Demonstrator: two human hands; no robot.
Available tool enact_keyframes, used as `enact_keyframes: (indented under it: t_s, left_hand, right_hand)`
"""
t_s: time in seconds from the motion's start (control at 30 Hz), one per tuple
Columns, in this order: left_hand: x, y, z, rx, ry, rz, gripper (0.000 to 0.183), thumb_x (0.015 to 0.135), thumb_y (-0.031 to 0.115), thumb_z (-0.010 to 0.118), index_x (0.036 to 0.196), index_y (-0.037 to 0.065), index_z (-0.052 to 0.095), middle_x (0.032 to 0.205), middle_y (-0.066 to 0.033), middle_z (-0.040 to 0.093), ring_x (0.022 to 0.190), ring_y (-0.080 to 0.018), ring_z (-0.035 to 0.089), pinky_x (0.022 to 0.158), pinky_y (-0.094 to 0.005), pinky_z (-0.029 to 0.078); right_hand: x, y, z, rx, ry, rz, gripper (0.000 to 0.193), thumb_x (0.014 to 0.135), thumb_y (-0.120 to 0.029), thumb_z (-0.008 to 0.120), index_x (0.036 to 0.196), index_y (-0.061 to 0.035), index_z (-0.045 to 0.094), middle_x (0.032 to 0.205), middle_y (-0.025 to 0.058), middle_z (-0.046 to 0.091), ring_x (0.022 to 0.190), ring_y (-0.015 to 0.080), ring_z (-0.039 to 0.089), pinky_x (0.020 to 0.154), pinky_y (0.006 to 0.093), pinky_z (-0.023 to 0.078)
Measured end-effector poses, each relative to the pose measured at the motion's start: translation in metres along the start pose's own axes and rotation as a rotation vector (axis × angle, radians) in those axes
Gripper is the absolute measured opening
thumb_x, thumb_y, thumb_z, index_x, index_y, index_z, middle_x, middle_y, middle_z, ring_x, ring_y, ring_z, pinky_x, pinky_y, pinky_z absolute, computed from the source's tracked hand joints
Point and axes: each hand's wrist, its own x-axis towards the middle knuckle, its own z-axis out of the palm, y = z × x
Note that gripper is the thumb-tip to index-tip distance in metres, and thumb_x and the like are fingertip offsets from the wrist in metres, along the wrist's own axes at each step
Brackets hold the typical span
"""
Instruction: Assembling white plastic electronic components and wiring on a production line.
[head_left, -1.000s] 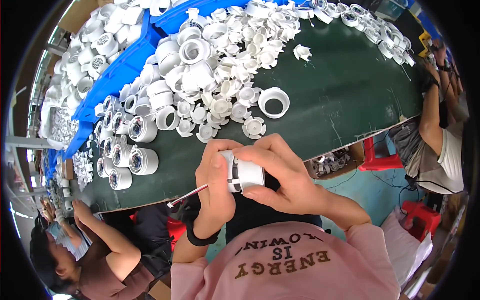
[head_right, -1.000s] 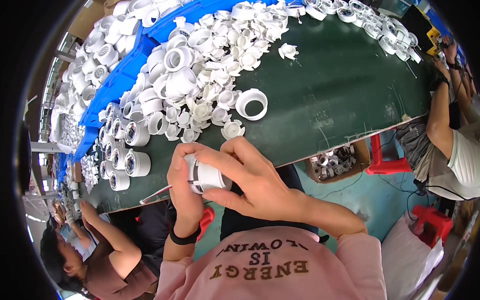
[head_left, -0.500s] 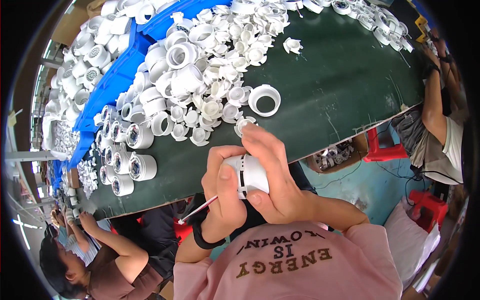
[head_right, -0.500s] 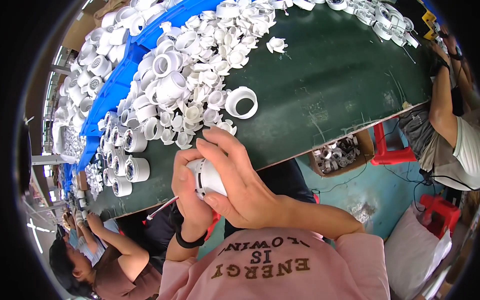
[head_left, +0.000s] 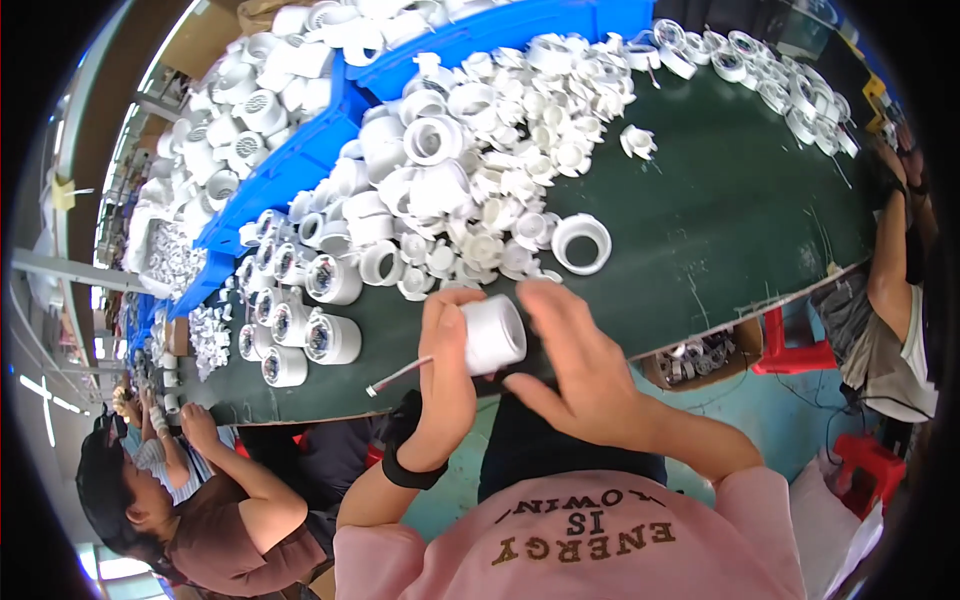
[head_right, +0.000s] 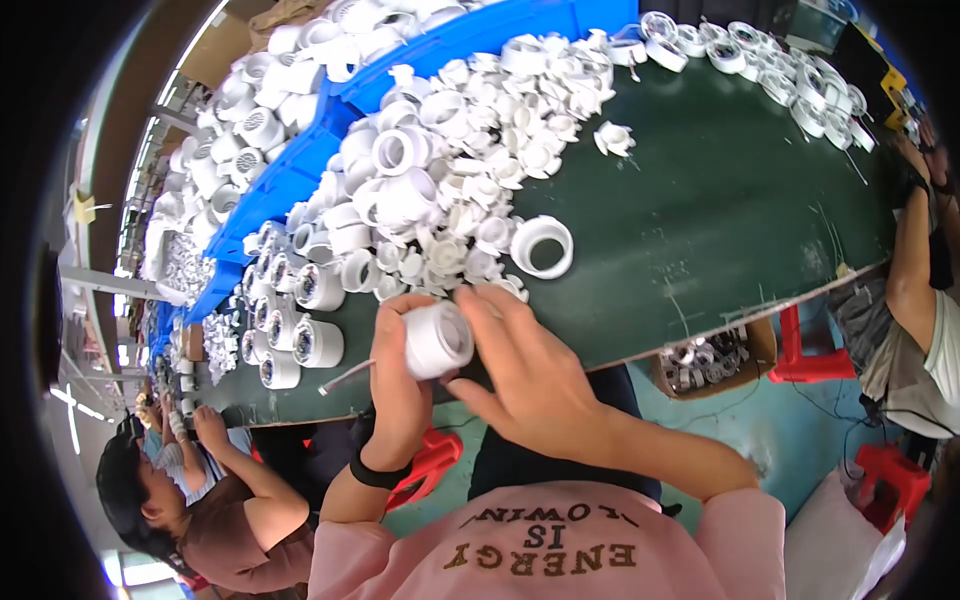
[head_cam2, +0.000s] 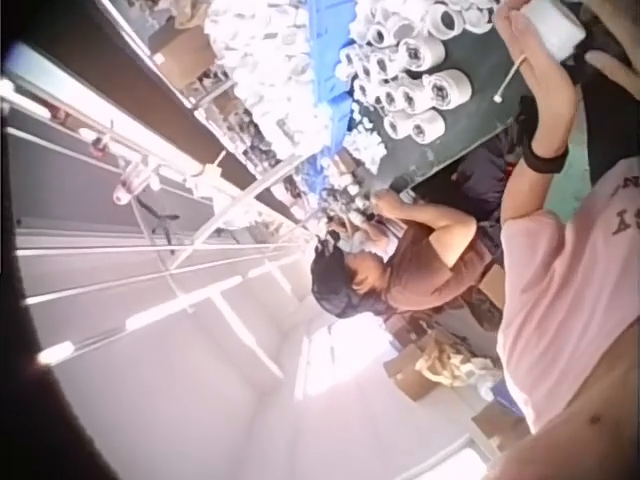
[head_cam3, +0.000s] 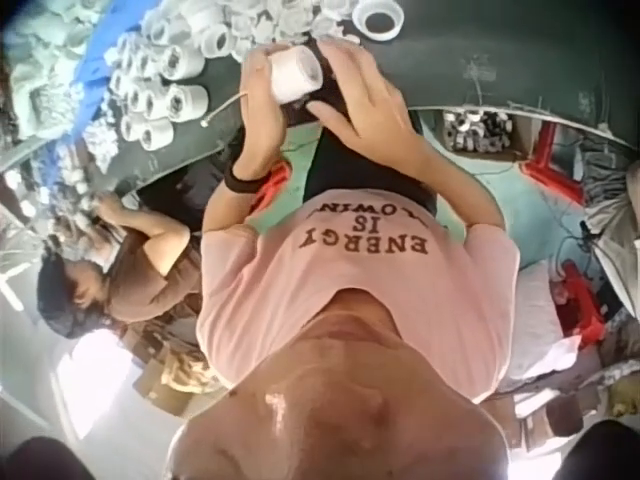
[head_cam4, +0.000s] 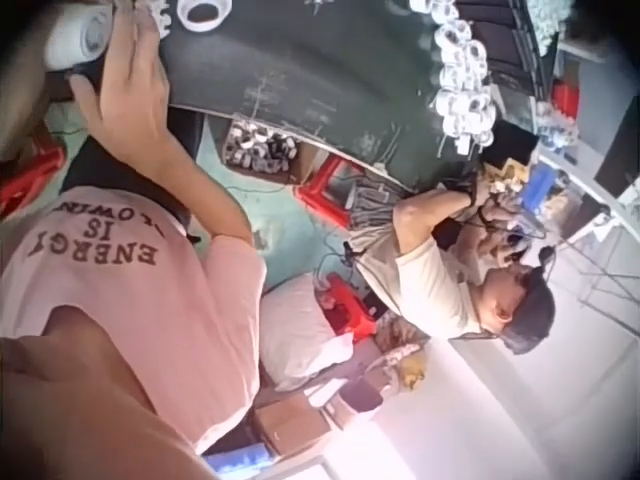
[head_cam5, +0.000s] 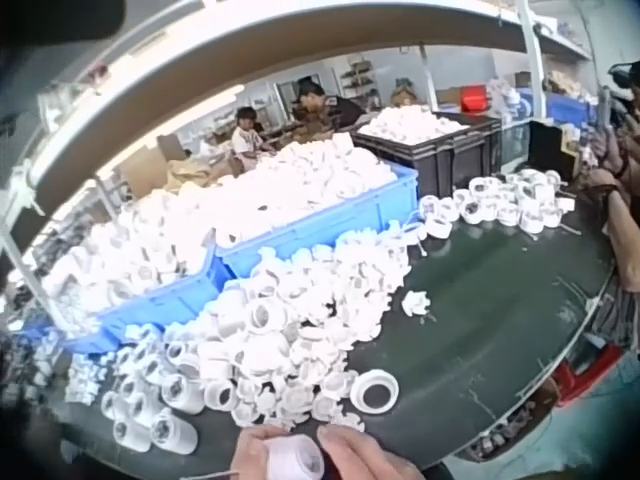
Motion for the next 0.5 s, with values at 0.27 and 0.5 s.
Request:
enact_keyframes:
  t_s: [0.27, 0.5]
  left_hand:
    - [0.014, 0.036, 0.001, 0.609, -0.743, 0.503, 0.107, 0.070, 0.031, 0.078, 0.146, -0.003, 0.010, 0.145, -0.0267, 0.021, 0.138, -0.0385, 0.020, 0.111, -0.0443, 0.020]
    - [0.225, 0.092, -0.113, 0.817, 0.333, 0.698, 0.050, 0.080, 0.031, 0.069, 0.113, -0.005, 0.058, 0.107, -0.0188, 0.060, 0.097, -0.0262, 0.058, 0.080, -0.0337, 0.047]
  right_hand:
    - [-0.001, 0.015, -0.003, 0.824, 0.262, 0.332, 0.081, 0.081, -0.001, 0.065, 0.146, -0.0003, 0.016, 0.119, 0.0124, 0.056, 0.103, 0.0167, 0.057, 0.091, 0.0309, 0.045]
    - [-0.002, 0.038, -0.014, 0.340, 0.092, 0.069, 0.092, 0.071, -0.017, 0.068, 0.145, 0.0039, 0.019, 0.110, 0.0114, 0.056, 0.100, 0.0172, 0.054, 0.093, 0.0309, 0.040]
